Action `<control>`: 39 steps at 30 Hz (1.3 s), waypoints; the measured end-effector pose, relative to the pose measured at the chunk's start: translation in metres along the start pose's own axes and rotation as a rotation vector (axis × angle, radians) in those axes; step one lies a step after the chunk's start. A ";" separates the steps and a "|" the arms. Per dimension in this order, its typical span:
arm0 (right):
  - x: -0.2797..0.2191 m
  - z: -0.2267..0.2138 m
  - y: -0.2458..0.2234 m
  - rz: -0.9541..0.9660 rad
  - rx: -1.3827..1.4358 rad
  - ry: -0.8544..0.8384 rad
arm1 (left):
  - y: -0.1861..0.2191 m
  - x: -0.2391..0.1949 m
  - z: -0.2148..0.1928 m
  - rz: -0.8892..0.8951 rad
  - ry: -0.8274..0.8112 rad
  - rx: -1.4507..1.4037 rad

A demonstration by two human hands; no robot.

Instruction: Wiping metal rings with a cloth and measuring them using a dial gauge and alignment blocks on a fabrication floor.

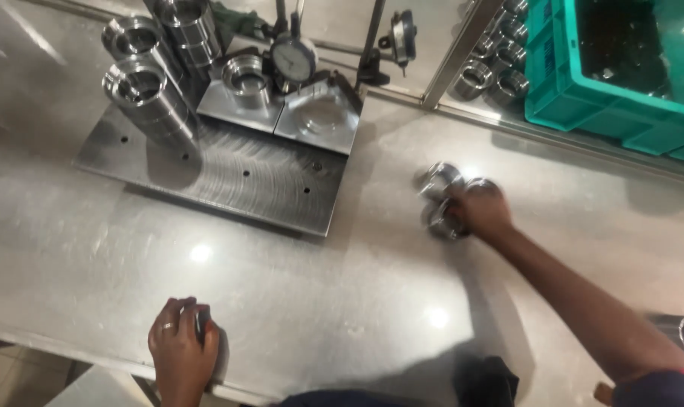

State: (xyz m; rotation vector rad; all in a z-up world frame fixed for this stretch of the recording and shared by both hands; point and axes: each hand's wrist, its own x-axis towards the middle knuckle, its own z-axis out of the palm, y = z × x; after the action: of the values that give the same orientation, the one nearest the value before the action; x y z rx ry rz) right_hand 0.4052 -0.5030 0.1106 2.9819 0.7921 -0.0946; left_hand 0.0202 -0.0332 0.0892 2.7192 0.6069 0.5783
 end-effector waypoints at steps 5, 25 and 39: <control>0.095 -0.012 0.080 0.239 -0.169 0.070 | -0.023 -0.002 0.022 0.013 0.021 0.020; 0.297 -0.016 0.134 0.533 0.287 0.036 | -0.044 0.007 0.032 0.051 -0.007 -0.004; 0.002 0.056 -0.038 0.265 0.185 0.271 | 0.004 0.011 -0.003 -0.139 -0.075 -0.014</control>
State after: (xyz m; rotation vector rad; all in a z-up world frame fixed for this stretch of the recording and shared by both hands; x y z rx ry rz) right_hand 0.3850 -0.4728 0.0537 3.2897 0.4174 0.2672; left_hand 0.0292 -0.0312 0.0963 2.6464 0.7615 0.4420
